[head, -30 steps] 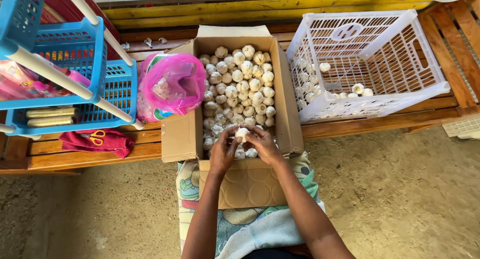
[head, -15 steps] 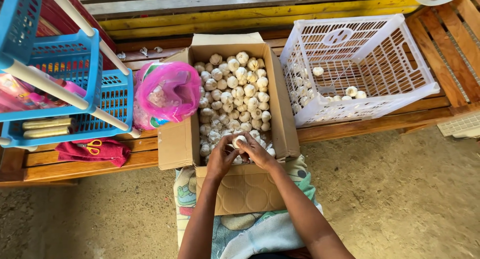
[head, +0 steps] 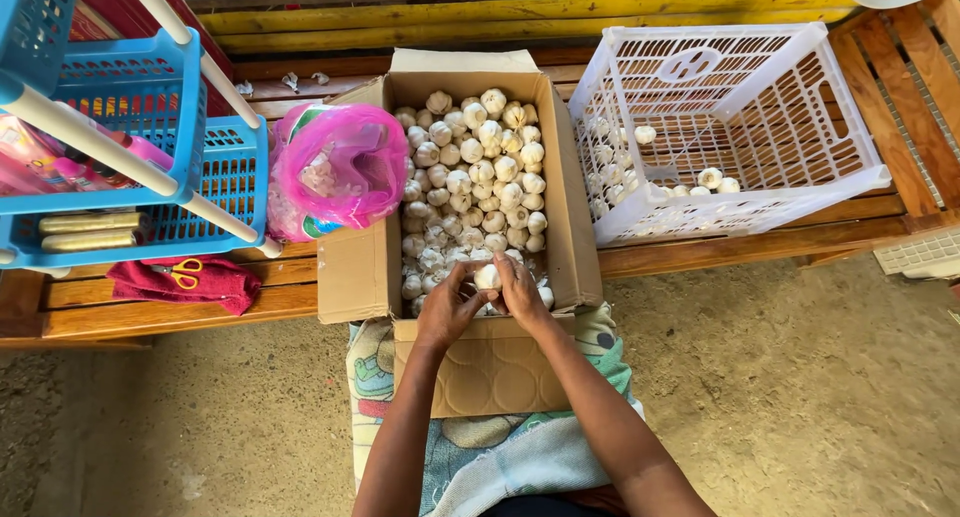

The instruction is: Sorting garlic bulbs from a cardboard box into a plastic crate.

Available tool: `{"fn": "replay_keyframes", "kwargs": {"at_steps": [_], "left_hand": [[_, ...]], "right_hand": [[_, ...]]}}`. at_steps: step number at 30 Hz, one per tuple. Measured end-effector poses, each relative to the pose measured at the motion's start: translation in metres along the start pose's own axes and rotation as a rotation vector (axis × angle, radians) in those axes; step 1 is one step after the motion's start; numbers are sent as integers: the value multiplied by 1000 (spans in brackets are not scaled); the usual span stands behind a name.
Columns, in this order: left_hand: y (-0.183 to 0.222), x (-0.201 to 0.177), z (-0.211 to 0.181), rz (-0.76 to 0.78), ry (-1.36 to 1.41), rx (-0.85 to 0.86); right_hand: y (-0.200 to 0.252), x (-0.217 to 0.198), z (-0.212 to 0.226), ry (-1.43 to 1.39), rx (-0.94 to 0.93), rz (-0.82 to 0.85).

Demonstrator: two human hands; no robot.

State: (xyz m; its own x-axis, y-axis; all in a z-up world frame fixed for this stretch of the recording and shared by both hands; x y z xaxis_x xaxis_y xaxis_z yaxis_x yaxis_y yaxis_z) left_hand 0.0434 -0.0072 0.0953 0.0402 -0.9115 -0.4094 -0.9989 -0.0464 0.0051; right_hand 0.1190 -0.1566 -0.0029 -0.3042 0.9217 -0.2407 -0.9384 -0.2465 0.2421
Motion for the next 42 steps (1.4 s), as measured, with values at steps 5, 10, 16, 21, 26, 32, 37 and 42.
{"fn": "replay_keyframes", "kwargs": {"at_steps": [5, 10, 16, 21, 26, 32, 37, 42], "left_hand": [[-5, 7, 5, 47, 44, 36], [-8, 10, 13, 49, 146, 81], [-15, 13, 21, 55, 277, 131], [-13, 17, 27, 131, 431, -30], [-15, 10, 48, 40, 659, -89], [-13, -11, 47, -168, 771, 55], [-16, -3, 57, -186, 642, -37], [-18, 4, 78, -158, 584, 81]], "right_hand": [[-11, -1, -22, 46, -37, -97], [3, -1, 3, -113, 55, -16], [8, 12, 12, -418, 230, 197], [12, 12, 15, -348, 265, 190], [8, -1, 4, -550, 176, 138], [-1, -4, -11, -349, 60, -71], [4, -3, 15, 81, -80, -107], [17, 5, 42, -158, -186, 92]]}}
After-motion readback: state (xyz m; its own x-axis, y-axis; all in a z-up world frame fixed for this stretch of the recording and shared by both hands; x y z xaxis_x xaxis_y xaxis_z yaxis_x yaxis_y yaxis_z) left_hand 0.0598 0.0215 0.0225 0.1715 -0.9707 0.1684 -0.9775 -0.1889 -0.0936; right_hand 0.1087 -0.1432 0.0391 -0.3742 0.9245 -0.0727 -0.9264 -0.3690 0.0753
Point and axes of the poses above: each hand's wrist, its own y-axis away from the middle knuckle, its own x-axis out of the palm, z = x × y, the point moved 7 cm from there along -y, towards the middle knuckle, and after that the axes turned 8 degrees about x, right-handed, at the moved point
